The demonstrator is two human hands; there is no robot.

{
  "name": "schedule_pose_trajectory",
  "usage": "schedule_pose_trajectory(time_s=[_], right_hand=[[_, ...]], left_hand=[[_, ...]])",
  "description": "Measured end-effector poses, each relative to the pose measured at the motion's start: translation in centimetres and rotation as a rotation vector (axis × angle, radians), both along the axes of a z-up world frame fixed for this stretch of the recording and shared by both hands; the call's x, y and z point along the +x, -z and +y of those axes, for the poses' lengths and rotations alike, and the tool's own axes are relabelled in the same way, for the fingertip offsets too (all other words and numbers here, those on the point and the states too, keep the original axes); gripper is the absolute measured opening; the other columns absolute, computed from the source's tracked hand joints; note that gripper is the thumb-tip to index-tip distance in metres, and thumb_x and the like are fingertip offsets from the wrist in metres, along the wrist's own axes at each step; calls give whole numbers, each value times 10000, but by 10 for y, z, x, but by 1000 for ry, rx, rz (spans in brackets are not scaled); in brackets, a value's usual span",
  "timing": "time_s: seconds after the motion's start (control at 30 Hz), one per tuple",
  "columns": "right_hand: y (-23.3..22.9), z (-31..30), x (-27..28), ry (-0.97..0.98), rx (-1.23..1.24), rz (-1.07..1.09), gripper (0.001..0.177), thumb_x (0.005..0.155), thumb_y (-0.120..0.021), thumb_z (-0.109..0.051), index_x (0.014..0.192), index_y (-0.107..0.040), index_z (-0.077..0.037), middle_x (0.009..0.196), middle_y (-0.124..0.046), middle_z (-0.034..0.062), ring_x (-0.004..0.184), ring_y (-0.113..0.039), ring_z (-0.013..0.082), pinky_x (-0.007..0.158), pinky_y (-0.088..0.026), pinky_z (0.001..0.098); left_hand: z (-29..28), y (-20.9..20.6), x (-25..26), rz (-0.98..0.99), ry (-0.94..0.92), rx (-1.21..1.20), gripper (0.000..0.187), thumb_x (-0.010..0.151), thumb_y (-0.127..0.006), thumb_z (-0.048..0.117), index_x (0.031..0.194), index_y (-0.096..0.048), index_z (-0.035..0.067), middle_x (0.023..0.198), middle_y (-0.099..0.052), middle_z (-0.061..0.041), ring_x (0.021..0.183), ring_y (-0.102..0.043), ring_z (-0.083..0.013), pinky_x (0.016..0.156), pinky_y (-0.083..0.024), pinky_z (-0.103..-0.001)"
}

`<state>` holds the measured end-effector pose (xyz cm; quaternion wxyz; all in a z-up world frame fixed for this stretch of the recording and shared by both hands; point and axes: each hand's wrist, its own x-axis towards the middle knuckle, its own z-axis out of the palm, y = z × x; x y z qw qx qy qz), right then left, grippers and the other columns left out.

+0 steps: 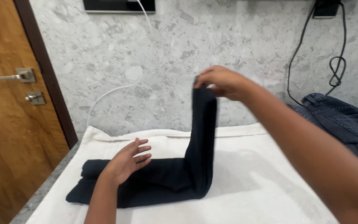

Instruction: Carefully folding a pair of black trousers on a white cloth-covered surface in a laundry or housekeeping room.

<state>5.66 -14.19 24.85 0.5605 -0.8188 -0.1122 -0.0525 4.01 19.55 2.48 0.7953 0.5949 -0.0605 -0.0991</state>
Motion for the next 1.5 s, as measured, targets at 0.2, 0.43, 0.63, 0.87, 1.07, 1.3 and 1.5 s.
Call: schedule_pose_trajectory(time_s=[0.2, 0.43, 0.63, 0.87, 1.07, 1.3, 1.5], right_hand=[[7, 171, 22, -100, -204, -24, 210, 763, -776, -119, 857, -687, 46, 758, -705, 129, 553, -726, 190, 512, -654, 329], [77, 327, -5, -42, -636, -4, 163, 812, -716, -101, 870, -742, 49, 785, -798, 193, 605, -776, 243, 566, -636, 335], [131, 366, -11, -111, -724, 9, 370, 798, -766, -86, 1095, -607, 67, 902, -796, 207, 688, -794, 259, 634, -643, 337], [154, 358, 20, -210, -630, -107, 459, 752, -851, -154, 1127, -640, 6, 1003, -754, 204, 743, -757, 266, 661, -636, 356], [158, 323, 21, -296, -259, -132, 292, 891, -681, -225, 1117, -633, -46, 930, -782, 204, 766, -775, 286, 687, -625, 391], [210, 235, -22, -168, -908, -367, 481, 989, -560, -429, 1370, -565, -136, 1412, -571, 150, 1352, -511, 320, 1124, -420, 458], [261, 204, -19, -163, -967, -264, 693, 1044, -328, -570, 1619, -272, -188, 1679, -185, 193, 1545, -183, 358, 1242, -182, 461]], left_hand=[[63, -13, -28, 62, -162, -70, 751, 954, -420, 611, 1458, -513, 62, 1393, -602, -159, 1151, -623, -273, 1006, -545, -419], [135, 11, -30, 115, -165, -215, 898, 905, -375, 720, 1443, -486, 10, 1285, -644, -187, 1088, -676, -296, 960, -549, -428], [158, 1, -41, 177, -175, -59, 1119, 799, -317, 912, 1408, -575, 10, 991, -682, -73, 741, -620, -176, 656, -516, -343], [157, -15, -48, 142, -240, 217, 953, 788, -460, 773, 1402, -587, 55, 994, -722, -43, 722, -599, -152, 666, -507, -311], [166, -13, -45, 66, -359, 457, 713, 767, -831, 282, 1413, -591, 100, 1108, -764, -77, 905, -690, -173, 838, -554, -343], [119, -7, -46, -161, -727, 1327, 500, 918, -718, 238, 1402, -605, 183, 1382, -647, -72, 1274, -605, -269, 1072, -496, -427], [53, 35, -5, -499, -659, 1638, 517, 1011, -411, 488, 1371, -612, 177, 1483, -522, -90, 1445, -370, -308, 1189, -203, -573]])
